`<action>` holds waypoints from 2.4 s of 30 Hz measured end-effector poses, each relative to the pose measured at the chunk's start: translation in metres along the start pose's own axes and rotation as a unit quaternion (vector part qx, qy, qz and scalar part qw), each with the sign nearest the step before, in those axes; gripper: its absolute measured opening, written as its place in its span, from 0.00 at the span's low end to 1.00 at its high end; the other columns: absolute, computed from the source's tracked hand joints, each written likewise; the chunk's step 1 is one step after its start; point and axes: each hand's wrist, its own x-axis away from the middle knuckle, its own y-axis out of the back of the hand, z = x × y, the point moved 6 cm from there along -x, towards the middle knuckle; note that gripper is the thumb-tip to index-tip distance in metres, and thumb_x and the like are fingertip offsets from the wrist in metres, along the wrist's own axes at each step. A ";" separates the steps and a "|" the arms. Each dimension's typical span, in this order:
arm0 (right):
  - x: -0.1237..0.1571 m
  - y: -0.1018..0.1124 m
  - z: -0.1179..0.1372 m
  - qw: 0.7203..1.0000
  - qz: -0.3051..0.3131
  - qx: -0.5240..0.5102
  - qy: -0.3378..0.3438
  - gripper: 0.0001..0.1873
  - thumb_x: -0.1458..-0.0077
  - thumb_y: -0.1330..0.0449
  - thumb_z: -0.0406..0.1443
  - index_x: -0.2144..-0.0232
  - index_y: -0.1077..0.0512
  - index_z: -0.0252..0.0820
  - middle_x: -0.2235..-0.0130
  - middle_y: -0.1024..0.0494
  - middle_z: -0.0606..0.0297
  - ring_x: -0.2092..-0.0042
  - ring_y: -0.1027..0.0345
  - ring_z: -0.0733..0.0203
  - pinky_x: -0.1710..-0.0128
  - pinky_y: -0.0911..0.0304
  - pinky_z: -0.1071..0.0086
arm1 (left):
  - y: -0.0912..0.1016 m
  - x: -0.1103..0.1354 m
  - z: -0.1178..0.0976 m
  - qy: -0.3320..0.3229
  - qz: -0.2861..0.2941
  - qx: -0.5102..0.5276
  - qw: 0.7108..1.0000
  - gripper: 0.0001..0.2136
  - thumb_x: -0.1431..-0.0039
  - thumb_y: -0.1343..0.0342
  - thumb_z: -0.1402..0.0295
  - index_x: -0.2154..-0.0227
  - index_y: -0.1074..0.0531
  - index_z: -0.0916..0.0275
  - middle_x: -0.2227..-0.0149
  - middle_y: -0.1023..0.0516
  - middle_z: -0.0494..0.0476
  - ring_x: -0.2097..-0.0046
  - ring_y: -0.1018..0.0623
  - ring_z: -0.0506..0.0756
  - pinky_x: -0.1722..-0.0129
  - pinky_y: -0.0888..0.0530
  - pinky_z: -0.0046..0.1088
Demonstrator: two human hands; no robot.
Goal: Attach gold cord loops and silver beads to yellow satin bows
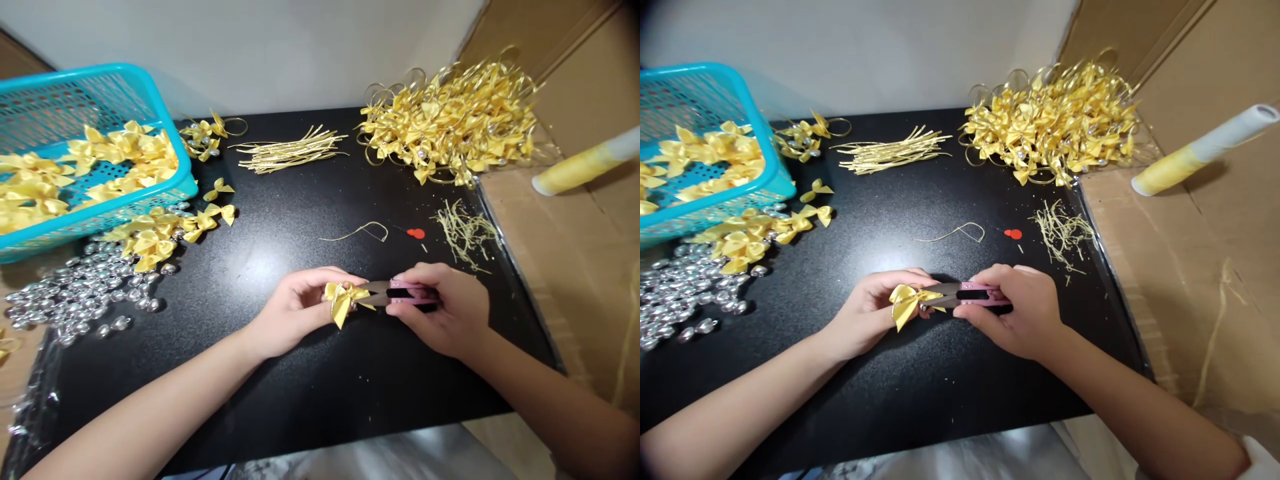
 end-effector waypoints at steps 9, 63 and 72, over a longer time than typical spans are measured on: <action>0.000 -0.004 0.005 0.999 0.019 0.016 0.045 0.17 0.37 0.44 0.47 0.71 0.30 0.41 0.81 0.26 0.71 0.81 0.38 0.70 0.79 0.45 0.74 | -0.004 -0.002 -0.004 0.015 0.012 -0.069 0.997 0.14 0.49 0.34 0.58 0.61 0.18 0.58 0.64 0.19 0.58 0.65 0.21 0.53 0.67 0.26 0.25; -0.002 -0.004 0.008 0.990 0.021 0.114 0.077 0.21 0.36 0.46 0.49 0.74 0.30 0.42 0.83 0.26 0.72 0.82 0.37 0.70 0.80 0.45 0.73 | -0.004 -0.005 0.010 0.030 0.070 0.065 0.995 0.12 0.37 0.47 0.69 0.57 0.18 0.57 0.49 0.22 0.54 0.52 0.23 0.54 0.50 0.29 0.26; -0.001 -0.001 0.009 0.991 0.013 0.101 0.083 0.18 0.37 0.44 0.46 0.74 0.30 0.41 0.82 0.25 0.71 0.82 0.36 0.70 0.79 0.43 0.74 | -0.004 -0.004 0.010 0.014 0.074 0.040 0.996 0.13 0.36 0.48 0.69 0.57 0.19 0.56 0.47 0.23 0.55 0.47 0.24 0.56 0.44 0.32 0.30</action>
